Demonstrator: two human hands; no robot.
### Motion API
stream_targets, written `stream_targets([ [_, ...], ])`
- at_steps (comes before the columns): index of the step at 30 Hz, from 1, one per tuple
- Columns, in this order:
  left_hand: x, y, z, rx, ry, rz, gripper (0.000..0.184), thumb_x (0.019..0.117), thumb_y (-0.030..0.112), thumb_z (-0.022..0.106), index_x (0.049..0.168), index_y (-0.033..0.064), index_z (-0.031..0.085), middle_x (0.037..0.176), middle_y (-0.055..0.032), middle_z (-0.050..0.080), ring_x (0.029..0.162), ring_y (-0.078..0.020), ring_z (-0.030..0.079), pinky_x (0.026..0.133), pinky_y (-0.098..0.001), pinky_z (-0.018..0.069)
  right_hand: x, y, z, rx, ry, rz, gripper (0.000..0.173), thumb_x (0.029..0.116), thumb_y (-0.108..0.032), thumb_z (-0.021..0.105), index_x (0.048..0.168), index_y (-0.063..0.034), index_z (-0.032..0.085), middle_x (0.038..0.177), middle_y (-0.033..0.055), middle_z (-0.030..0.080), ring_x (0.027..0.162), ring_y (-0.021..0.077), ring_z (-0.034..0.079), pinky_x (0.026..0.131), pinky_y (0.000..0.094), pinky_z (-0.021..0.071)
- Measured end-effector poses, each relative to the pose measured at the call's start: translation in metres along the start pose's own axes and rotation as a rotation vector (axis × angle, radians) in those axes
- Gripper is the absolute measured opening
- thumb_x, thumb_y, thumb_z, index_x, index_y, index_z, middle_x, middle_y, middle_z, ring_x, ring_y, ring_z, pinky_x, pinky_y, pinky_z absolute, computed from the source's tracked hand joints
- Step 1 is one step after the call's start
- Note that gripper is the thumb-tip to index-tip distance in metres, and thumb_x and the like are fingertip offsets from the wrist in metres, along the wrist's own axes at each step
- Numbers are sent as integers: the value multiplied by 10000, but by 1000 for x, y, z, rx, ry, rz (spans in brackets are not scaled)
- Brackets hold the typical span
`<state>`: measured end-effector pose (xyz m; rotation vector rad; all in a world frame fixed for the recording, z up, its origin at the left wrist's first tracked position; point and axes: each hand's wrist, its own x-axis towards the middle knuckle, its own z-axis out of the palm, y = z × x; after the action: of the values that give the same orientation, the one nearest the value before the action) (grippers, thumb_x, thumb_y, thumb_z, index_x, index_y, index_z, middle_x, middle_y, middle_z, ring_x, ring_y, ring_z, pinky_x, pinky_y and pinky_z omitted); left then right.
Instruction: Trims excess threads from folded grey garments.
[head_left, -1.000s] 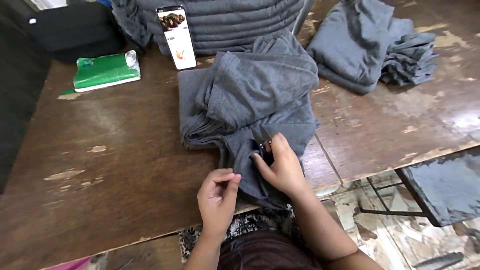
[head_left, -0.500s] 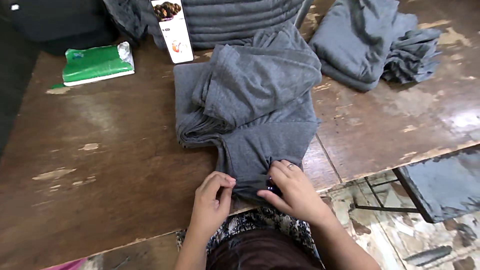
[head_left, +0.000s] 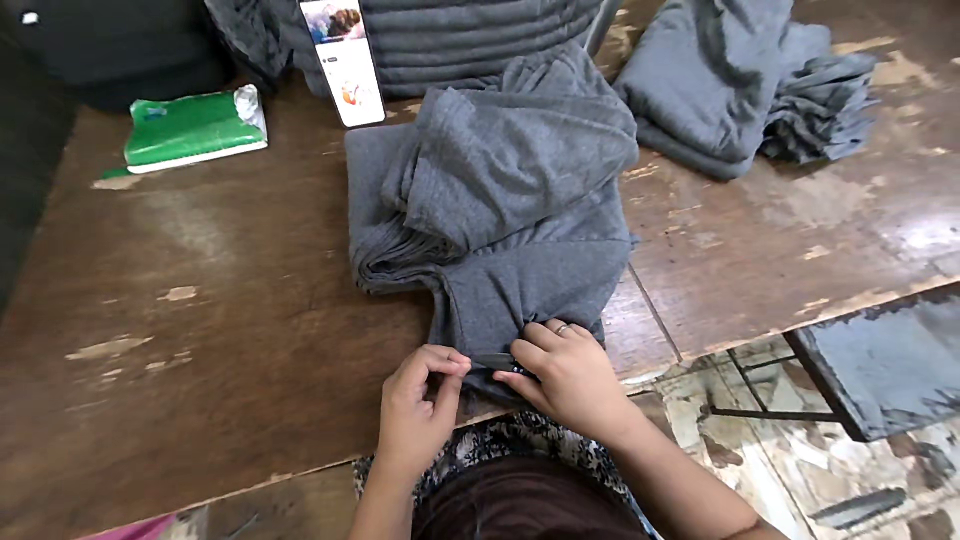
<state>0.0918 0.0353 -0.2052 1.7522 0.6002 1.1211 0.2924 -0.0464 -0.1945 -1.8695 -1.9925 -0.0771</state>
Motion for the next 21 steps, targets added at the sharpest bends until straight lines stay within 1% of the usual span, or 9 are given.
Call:
stream_targets([
  [3, 1, 0, -4, -17, -5, -5, 73, 955, 39, 666, 992, 88, 628, 1018, 21, 707, 927, -17, 681, 791, -161, 577, 0, -1, 2, 16, 11, 29, 560, 1035, -561, 429, 797, -108, 657, 769, 90, 636, 745, 302, 653, 606, 445, 497],
  [6, 2, 2, -6, -41, 27, -27, 81, 963, 49, 662, 1001, 107, 620, 1030, 41, 704, 930, -10, 678, 788, -155, 575, 0, -1, 1, 26, 4, 28, 572, 1031, -575, 429, 801, -102, 651, 767, 90, 633, 742, 302, 653, 604, 445, 498],
  [11, 1, 1, -2, -79, 44, -26, 79, 968, 55, 661, 1004, 108, 615, 1027, 39, 704, 926, -19, 680, 782, -161, 576, 1, -4, -1, -14, -17, 25, 570, 1009, -602, 452, 831, -108, 673, 782, 92, 644, 752, 309, 664, 613, 456, 513],
  [15, 0, -1, -2, -98, -5, -13, 85, 954, 43, 679, 1001, 102, 641, 1020, 35, 715, 929, -22, 689, 789, -167, 583, 2, -8, 1, -31, -7, 52, 559, 1017, -585, 450, 822, -112, 675, 770, 88, 640, 743, 305, 659, 606, 447, 502],
  [18, 0, -3, -5, -79, -26, -26, 86, 931, 37, 698, 980, 95, 658, 975, 30, 708, 903, -37, 693, 783, -187, 594, 2, -11, 3, -42, 2, 73, 526, 1012, -559, 480, 816, -112, 674, 768, 85, 640, 746, 303, 659, 604, 445, 496],
  [21, 0, -3, -8, -77, -39, -50, 89, 928, 38, 699, 975, 95, 649, 972, 37, 704, 897, -28, 690, 781, -184, 593, 1, -10, 4, -35, 25, 64, 550, 1007, -591, 466, 829, -114, 675, 771, 82, 642, 742, 298, 655, 603, 439, 493],
])
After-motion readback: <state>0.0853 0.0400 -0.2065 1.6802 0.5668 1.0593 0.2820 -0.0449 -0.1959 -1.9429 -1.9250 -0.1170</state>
